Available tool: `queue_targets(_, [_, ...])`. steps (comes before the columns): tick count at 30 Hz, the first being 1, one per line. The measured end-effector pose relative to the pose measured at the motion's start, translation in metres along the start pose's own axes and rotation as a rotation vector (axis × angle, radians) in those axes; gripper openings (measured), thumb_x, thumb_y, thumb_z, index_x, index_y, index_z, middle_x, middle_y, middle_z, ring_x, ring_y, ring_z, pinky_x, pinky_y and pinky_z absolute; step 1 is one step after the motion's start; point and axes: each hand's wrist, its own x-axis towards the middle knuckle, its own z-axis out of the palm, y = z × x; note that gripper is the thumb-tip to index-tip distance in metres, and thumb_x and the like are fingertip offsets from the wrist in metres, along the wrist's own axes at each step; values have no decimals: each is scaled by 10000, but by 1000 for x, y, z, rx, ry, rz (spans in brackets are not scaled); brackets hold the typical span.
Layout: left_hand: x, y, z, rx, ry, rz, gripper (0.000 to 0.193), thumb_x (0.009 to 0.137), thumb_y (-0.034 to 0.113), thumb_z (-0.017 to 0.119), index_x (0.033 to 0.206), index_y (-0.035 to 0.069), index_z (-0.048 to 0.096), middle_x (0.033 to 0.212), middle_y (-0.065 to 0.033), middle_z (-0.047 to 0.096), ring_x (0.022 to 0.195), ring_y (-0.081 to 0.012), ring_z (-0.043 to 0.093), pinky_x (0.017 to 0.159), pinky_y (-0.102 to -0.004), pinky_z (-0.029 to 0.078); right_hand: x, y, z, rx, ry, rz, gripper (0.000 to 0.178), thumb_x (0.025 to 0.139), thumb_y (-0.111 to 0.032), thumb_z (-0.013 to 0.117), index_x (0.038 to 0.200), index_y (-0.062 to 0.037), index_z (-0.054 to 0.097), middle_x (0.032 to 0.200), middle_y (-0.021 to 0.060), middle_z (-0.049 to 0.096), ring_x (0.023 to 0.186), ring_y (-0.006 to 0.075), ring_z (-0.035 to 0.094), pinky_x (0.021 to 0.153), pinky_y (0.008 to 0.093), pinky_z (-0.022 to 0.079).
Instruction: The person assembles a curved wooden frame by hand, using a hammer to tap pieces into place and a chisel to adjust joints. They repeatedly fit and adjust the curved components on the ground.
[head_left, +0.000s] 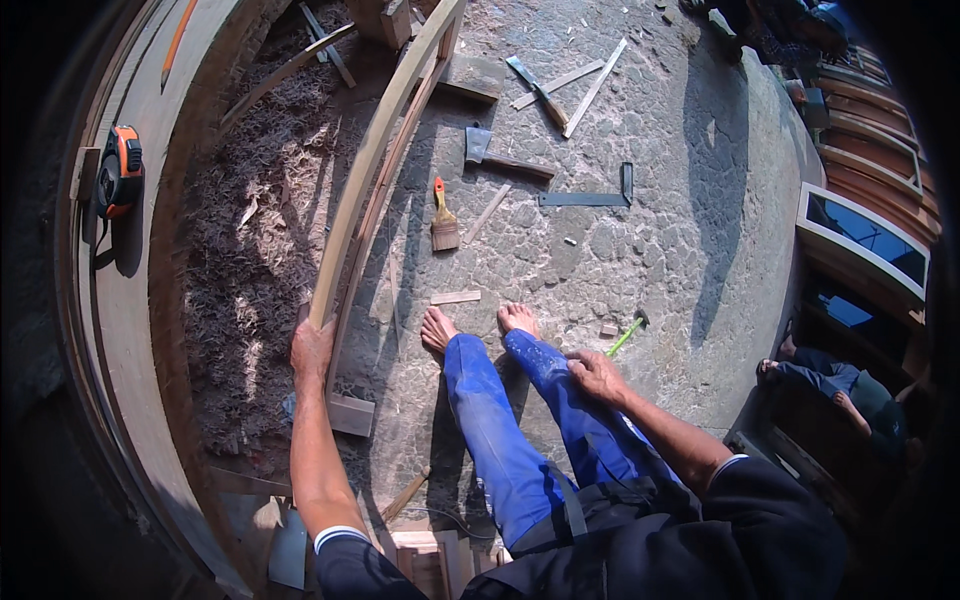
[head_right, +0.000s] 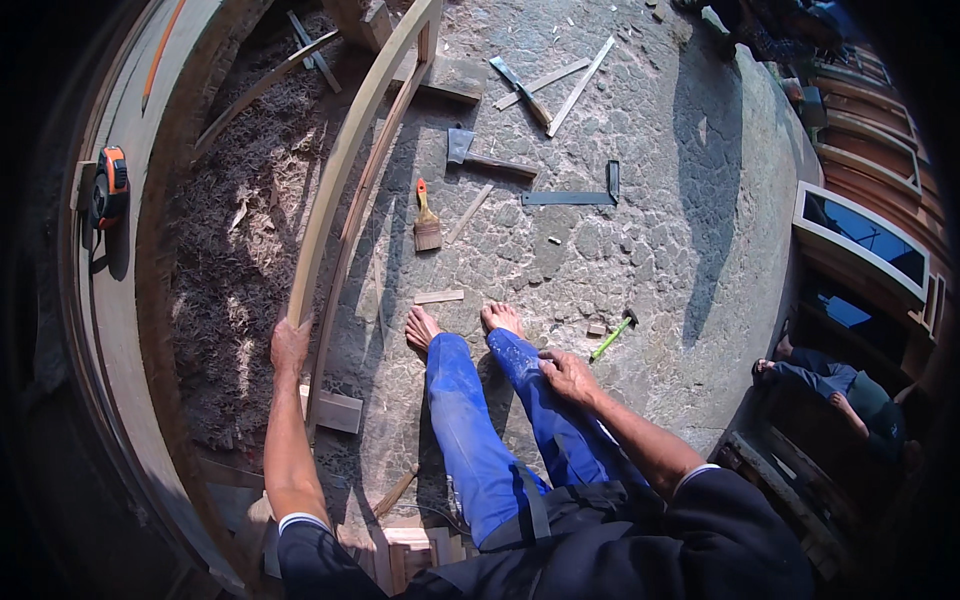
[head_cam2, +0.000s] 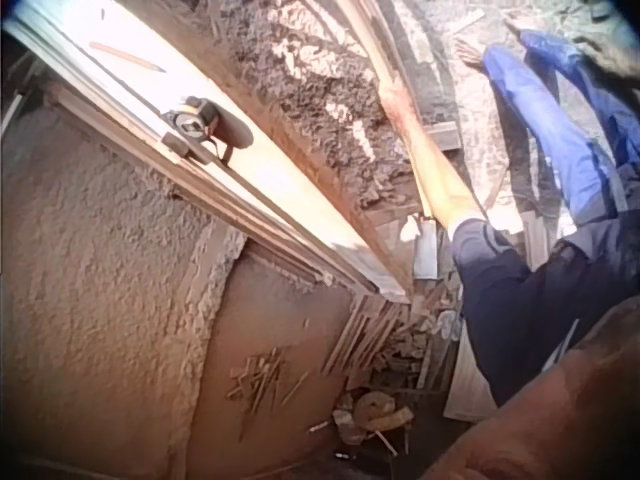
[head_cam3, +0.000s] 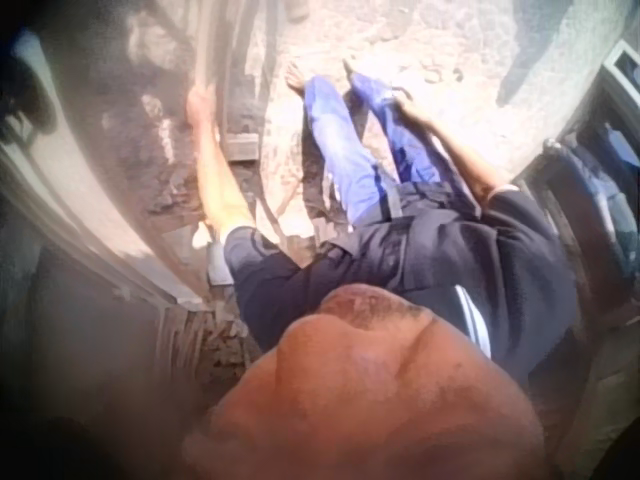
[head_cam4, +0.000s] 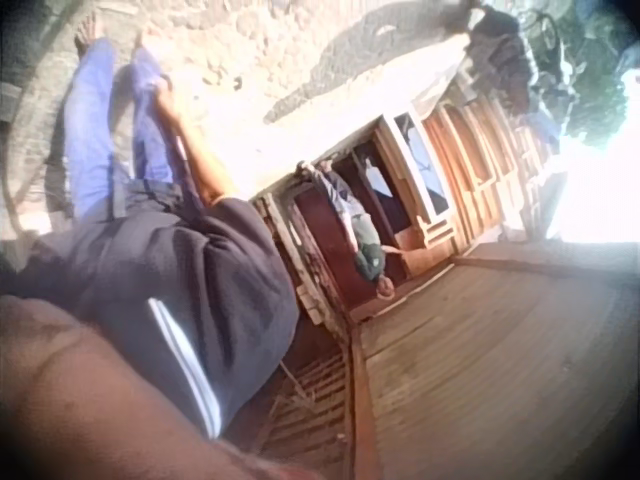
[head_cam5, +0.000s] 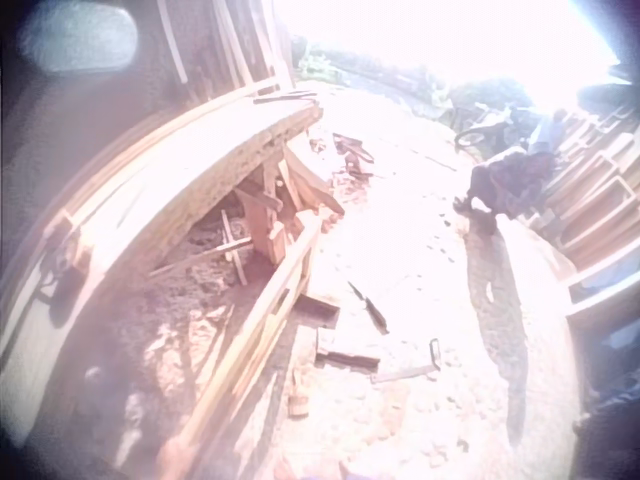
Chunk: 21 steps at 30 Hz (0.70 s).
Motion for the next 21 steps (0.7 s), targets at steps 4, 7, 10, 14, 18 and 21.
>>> queue_targets(4, [5, -12, 17, -2, 66, -3, 562, 840, 515, 771, 1053, 0, 698, 934, -287, 723, 922, -464, 712, 762, -511, 558, 135, -19, 8, -238, -17, -212, 464, 965, -402, 578, 1274, -71, 681, 1109, 227, 721, 1065, 400, 682, 937, 483, 529])
queue_targets(7, [12, -18, 17, 52, 129, -20, 499, 831, 454, 796, 1033, 9, 693, 941, -268, 730, 908, -446, 717, 753, -504, 561, 251, -47, 31, -373, 4, -307, 419, 960, -384, 587, 1220, -70, 686, 1020, 227, 729, 1012, 438, 685, 876, 523, 549])
queue_targets(10, [17, -20, 8, -25, 131, 39, 450, 820, 392, 815, 1045, 19, 701, 960, -234, 742, 884, -425, 722, 756, -487, 561, 351, -83, 62, -396, 114, -352, 389, 943, -406, 614, 1113, -62, 681, 1027, 231, 725, 1030, 433, 684, 880, 528, 554])
queue_targets(14, [20, -15, -5, -195, 185, 66, 405, 807, 296, 823, 1093, 28, 721, 978, -184, 761, 884, -330, 746, 793, -418, 554, 430, -122, 100, -378, 265, -246, 547, 902, -507, 660, 1223, -66, 616, 1221, 239, 675, 1154, 423, 649, 977, 526, 524])
queue_targets(18, [21, -10, -12, -251, 207, 47, 396, 794, 245, 831, 1091, 9, 719, 968, -163, 767, 874, -290, 743, 802, -399, 552, 465, -140, 131, -402, 344, -217, 699, 821, -450, 811, 1311, -57, 505, 1283, 189, 556, 1236, 392, 558, 977, 550, 521])
queue_targets(21, [20, -8, -13, -230, 252, 71, 389, 785, 207, 836, 1093, 0, 720, 948, -153, 765, 850, -265, 733, 800, -383, 552, 484, -147, 139, -392, 414, -153, 683, 784, -348, 837, 1313, -70, 505, 1294, 146, 509, 1243, 349, 522, 968, 540, 511])
